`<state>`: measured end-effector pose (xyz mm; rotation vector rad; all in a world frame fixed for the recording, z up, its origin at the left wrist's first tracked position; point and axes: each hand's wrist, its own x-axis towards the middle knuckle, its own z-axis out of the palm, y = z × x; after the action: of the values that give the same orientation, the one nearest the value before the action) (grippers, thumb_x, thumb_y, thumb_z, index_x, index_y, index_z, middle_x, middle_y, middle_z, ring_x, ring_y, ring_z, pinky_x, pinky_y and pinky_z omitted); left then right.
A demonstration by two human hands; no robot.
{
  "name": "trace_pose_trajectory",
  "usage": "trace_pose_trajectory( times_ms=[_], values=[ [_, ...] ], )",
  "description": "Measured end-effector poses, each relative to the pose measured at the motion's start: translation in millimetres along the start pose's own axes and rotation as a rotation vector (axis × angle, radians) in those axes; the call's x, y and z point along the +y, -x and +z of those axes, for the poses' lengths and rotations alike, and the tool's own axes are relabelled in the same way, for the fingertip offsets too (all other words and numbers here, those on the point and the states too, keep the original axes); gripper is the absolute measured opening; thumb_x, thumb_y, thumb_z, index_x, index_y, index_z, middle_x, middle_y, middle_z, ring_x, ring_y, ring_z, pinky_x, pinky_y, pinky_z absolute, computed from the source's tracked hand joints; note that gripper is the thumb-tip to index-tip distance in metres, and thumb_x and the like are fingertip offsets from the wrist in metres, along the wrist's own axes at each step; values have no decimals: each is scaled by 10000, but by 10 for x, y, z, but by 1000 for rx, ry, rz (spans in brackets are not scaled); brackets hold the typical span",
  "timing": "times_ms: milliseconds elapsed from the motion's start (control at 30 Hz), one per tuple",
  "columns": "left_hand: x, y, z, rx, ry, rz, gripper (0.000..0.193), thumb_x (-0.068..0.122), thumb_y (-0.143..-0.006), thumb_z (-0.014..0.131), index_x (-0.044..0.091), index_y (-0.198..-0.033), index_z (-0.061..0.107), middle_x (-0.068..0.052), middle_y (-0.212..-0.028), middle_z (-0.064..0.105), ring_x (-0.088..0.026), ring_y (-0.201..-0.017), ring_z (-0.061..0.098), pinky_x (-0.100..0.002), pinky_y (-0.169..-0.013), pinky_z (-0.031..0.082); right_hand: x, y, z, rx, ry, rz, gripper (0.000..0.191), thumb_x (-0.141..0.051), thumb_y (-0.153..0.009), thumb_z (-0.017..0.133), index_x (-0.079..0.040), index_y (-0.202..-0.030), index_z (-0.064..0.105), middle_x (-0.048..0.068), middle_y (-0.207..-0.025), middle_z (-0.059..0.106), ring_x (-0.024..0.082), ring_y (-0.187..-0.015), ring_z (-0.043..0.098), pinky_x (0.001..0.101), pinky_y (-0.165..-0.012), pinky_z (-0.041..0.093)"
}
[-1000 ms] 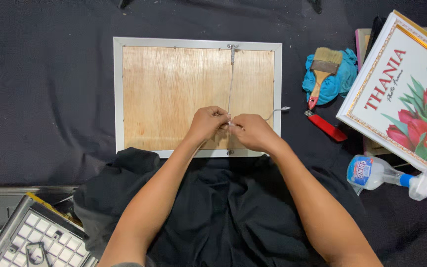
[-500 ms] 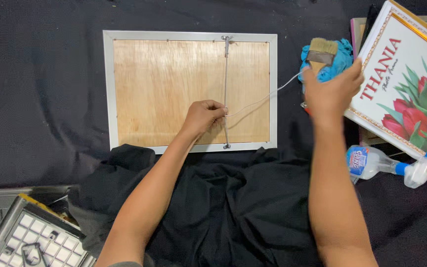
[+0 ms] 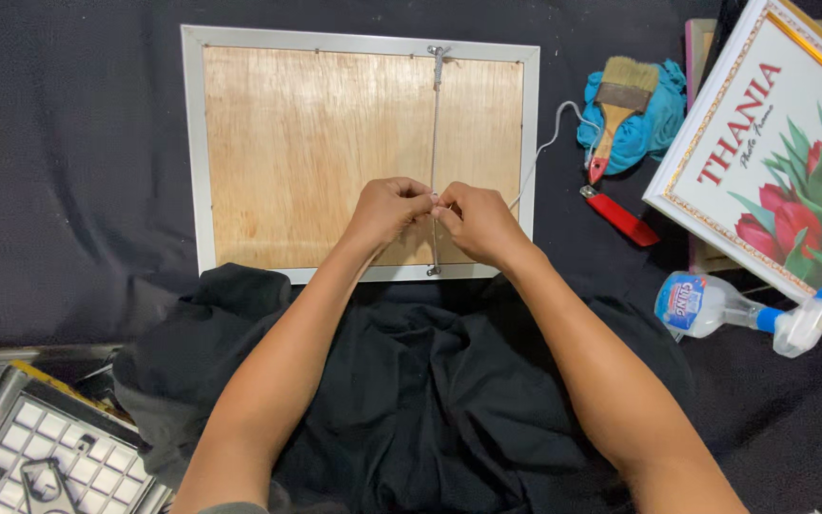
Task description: The person cleans the back of a wooden picture frame using a blue cloth and a brush. They then attach a metal hanging wire to the frame by threading it through eyelets and tying knots.
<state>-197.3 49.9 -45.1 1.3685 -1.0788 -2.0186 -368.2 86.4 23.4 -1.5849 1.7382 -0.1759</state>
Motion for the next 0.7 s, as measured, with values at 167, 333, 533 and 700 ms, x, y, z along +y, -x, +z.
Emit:
trace_pose_trajectory(
  times_ms=[167,333,533,700],
  values=[
    [-10,-31,24,-18,15,33,203,135,-868,752,-35,-977,743,-57,-783,747,-90,-641,690,-231,-585,554,27,5,-65,13,-70,-58,252,-235,-882,706,-13,-994,745,158,-865,761,278,-765,731,371,-722,563],
    [42,38,13,-22,40,18,238,187,-931,737,-42,-992,750,-62,-791,728,-98,-667,666,-230,-603,540,15,2,-112,-1,-56,-68,217,-210,-849,717,-43,-970,783,140,-859,770,250,-752,733,352,-712,561],
    [144,69,-18,-19,-6,-5,218,174,-903,725,-35,-952,760,-64,-774,724,-107,-637,650,-258,-531,504,-40,21,-54,122,-191,-94,204,-195,-888,698,-24,-967,775,125,-845,765,210,-718,714,324,-684,551],
    [109,-18,-59,-25,1,2,197,151,-887,727,-31,-949,769,-63,-773,739,-102,-649,664,-246,-557,516,-34,14,25,200,-233,-134,193,-183,-909,693,-28,-993,771,102,-917,770,195,-770,716,311,-715,552]
  ],
)
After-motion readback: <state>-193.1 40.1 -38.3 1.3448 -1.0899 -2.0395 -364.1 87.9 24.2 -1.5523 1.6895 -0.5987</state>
